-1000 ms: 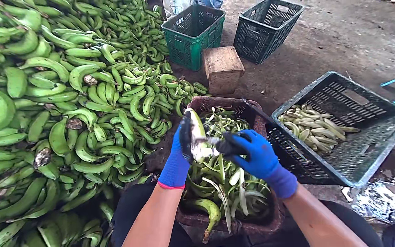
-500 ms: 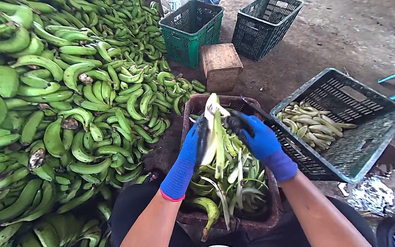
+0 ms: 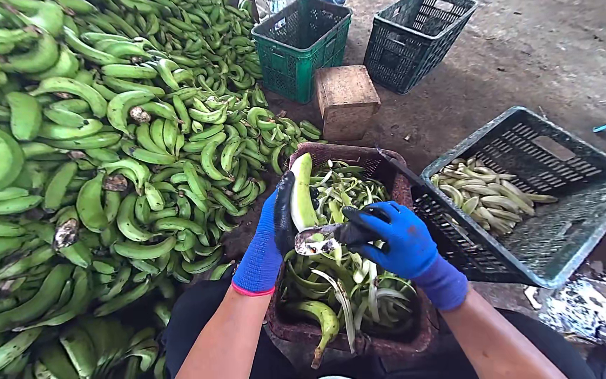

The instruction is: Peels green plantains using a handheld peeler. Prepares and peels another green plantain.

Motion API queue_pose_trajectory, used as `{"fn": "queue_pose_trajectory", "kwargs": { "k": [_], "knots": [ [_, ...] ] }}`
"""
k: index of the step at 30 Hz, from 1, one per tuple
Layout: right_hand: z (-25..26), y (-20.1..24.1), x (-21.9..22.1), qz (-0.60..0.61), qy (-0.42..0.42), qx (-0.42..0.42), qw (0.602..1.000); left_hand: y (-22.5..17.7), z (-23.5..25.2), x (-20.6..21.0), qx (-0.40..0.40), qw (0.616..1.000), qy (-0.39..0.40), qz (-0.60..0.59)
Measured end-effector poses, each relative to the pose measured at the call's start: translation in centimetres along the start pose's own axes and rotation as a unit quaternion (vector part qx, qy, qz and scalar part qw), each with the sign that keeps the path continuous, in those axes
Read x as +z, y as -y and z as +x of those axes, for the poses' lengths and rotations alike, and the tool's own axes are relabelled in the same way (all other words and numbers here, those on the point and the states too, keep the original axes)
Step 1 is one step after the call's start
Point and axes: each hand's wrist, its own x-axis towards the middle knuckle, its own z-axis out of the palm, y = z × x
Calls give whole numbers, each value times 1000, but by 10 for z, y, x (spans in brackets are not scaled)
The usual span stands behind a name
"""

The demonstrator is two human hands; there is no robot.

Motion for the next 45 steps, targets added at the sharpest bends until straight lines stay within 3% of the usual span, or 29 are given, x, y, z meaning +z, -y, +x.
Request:
{"fn": "queue_pose_trajectory", "kwargs": {
  "k": [2,4,6,9,11,15,17,23,27,30,34,36,37,39,41,43,45],
  "knots": [
    [6,1,-4,8,14,58,998,-1,-7,11,25,998,-1,60],
    [17,-3,-11,33,49,175,983,1,-16,19,46,990,44,126],
    [30,-17,-19,55,95,295,949,5,-16,21,29,987,87,130],
    [35,-39,-20,83,97,375,918,5,-10,19,4,996,74,49],
    [27,-37,-23,106,89,340,930,3,-6,9,-4,999,51,-11],
    [0,-18,-12,128,95,72,985,-2,0,-2,-4,998,11,-59],
    [1,-9,-7,120,108,30,987,0,-1,3,-14,1000,-4,-25],
    [25,-53,-17,101,71,184,975,-1,-22,17,47,980,101,167],
    [26,-67,-26,215,23,361,907,4,-18,12,46,974,85,204],
    [22,-26,-25,304,-16,358,883,13,-16,23,49,961,66,263],
    [19,9,-26,193,33,280,940,39,-29,54,25,966,141,216],
    [6,-5,-48,148,41,278,948,43,-40,47,31,923,198,327],
    [-1,-18,-63,109,30,286,952,41,-52,40,36,872,233,428],
    [-18,-47,-98,-3,28,333,943,34,-92,31,6,709,285,645],
    [-35,-73,-132,-88,44,419,903,51,-128,22,-82,558,306,767],
    [-50,-89,-152,-82,26,485,870,80,-147,9,-182,487,321,792],
    [-55,-85,-158,-57,-34,493,867,104,-151,-2,-191,463,327,801]
  ]
}}
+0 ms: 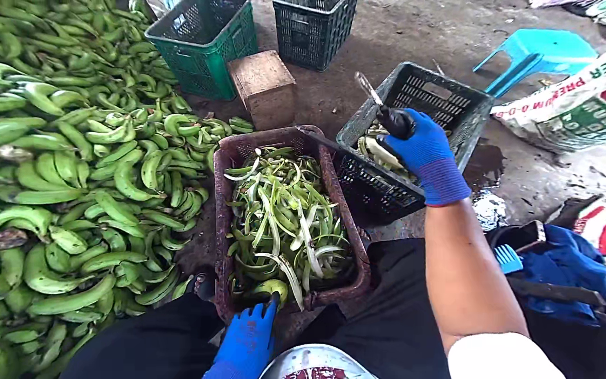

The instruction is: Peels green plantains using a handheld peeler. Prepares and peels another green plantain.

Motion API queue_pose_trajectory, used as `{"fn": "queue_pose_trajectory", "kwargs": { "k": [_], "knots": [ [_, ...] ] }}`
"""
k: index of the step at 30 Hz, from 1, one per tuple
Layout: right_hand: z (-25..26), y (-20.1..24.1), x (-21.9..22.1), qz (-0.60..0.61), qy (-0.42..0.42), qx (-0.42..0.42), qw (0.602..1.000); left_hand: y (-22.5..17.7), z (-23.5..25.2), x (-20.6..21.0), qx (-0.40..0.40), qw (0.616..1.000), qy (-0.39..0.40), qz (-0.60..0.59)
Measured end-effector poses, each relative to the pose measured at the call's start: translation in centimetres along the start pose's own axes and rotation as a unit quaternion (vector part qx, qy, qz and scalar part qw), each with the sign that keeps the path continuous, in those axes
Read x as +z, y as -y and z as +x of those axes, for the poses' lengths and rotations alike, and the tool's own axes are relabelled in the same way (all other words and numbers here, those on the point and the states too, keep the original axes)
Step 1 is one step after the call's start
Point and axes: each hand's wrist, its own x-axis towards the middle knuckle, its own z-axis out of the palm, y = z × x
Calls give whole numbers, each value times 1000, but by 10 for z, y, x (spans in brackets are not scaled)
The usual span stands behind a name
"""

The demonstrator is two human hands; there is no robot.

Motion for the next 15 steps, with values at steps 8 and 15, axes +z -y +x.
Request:
{"fn": "queue_pose_trajectory", "kwargs": {
  "k": [8,15],
  "knots": [
    [-65,68,64,180,240,-290,909,47,-21,-77,123,939,-243,-210],
    [-73,98,88,278,211,-339,873,38,-19,-156,257,691,-370,-565]
  ]
}}
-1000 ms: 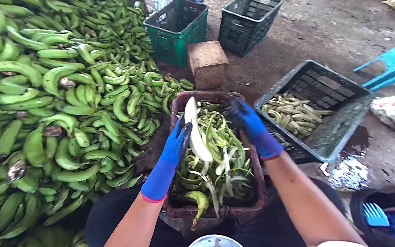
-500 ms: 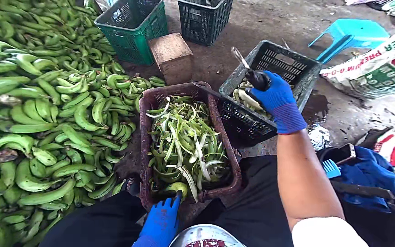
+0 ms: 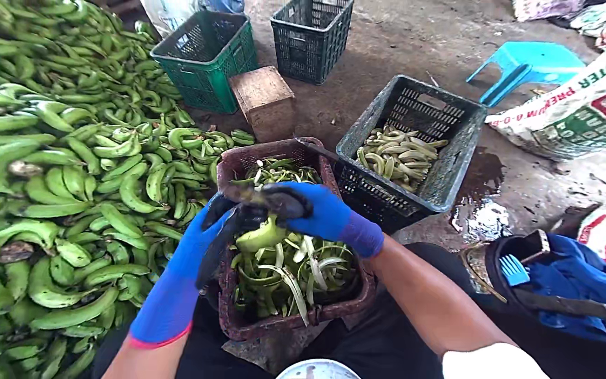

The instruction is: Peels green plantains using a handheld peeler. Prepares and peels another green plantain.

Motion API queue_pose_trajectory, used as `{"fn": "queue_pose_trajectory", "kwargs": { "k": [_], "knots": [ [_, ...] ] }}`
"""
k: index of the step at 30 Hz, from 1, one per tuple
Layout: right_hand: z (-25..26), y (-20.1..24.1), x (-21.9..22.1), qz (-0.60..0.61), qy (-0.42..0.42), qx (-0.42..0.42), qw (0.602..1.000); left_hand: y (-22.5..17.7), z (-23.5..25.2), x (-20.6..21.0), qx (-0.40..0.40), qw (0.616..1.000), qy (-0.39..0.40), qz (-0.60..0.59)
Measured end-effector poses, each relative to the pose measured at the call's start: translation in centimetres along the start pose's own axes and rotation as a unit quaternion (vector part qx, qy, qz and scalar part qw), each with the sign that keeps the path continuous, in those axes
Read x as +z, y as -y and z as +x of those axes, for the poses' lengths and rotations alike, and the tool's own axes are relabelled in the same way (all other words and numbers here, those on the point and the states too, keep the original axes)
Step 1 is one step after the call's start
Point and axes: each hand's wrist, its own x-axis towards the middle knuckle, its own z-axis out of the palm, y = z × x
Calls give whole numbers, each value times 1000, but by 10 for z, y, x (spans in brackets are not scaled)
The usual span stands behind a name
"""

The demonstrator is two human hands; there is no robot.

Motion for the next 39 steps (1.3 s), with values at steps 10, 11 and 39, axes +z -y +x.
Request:
{"fn": "queue_pose_trajectory", "kwargs": {
  "k": [10,11,39],
  "knots": [
    [19,-27,16,237,-272,169,917,49,28,32,-193,927,-9,-321],
    [21,-25,18,206,-227,168,937,45,30,29,-162,914,-38,-369],
    [11,-18,33,-182,45,-50,981,23,31,-29,31,969,-218,-109]
  ]
}}
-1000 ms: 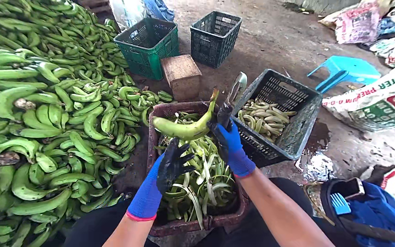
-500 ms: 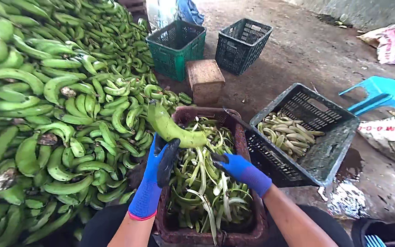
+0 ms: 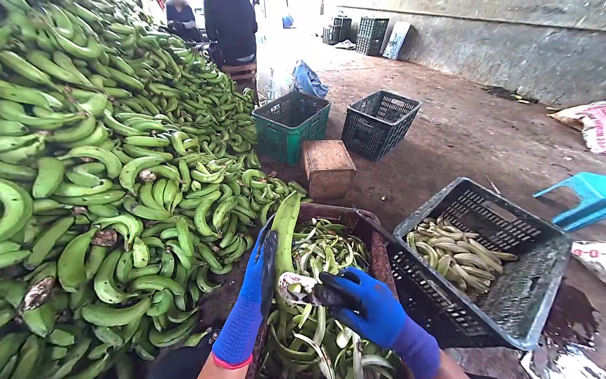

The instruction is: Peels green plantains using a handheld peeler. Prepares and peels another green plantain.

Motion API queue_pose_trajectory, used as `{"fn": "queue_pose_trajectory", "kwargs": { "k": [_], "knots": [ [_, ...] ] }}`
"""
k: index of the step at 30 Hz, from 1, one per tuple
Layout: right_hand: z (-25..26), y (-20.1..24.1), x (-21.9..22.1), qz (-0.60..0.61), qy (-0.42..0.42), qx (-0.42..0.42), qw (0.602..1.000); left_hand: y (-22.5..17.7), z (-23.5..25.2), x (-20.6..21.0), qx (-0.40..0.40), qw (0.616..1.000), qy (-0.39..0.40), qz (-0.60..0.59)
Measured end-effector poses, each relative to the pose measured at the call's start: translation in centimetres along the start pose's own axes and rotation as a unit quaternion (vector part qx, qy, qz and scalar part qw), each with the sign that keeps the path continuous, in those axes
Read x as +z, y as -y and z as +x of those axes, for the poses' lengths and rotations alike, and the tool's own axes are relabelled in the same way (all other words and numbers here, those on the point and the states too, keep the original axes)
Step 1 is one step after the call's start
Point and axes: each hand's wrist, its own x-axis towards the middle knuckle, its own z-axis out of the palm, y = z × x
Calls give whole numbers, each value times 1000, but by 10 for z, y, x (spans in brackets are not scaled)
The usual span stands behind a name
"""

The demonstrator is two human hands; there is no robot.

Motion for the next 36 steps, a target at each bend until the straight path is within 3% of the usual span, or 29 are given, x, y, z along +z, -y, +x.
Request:
{"fn": "queue_pose_trajectory", "kwargs": {
  "k": [3,6,9,12,14,18,21,23,25,27,29,31,33,36],
  "knots": [
    [8,-2,-6,-34,-19,23,999,6,-10,5,-6,997,63,-33],
    [23,-14,-17,-119,-140,35,982,6,-22,12,-20,994,102,-15],
    [35,-23,-39,-127,-204,143,960,-3,-26,14,-111,982,145,-38],
    [33,-40,-61,-86,-192,229,950,-3,-24,7,-166,965,187,-83],
    [23,-41,-57,-38,-152,203,966,-3,-19,2,-147,976,151,-59],
    [4,-16,-14,57,-22,80,995,8,-2,-5,-32,996,-19,78],
    [2,1,2,30,21,10,999,17,3,-9,40,991,-56,119],
    [15,-2,-4,4,16,45,999,13,-6,-4,28,995,-4,93],
    [31,-18,-16,-37,-47,64,996,8,-18,1,-19,992,98,80],
    [42,-35,-32,-66,-108,98,987,3,-23,3,-86,971,203,91],
    [45,-48,-40,-72,-134,135,979,6,-25,1,-109,955,257,94],
    [37,-45,-35,-51,-110,138,983,14,-21,-1,-89,970,213,77],
    [24,-27,-19,-19,-50,101,994,23,-12,-3,-59,992,92,58],
    [11,-7,8,-27,-10,-14,999,15,-3,-1,-34,995,-88,43]
  ]
}}
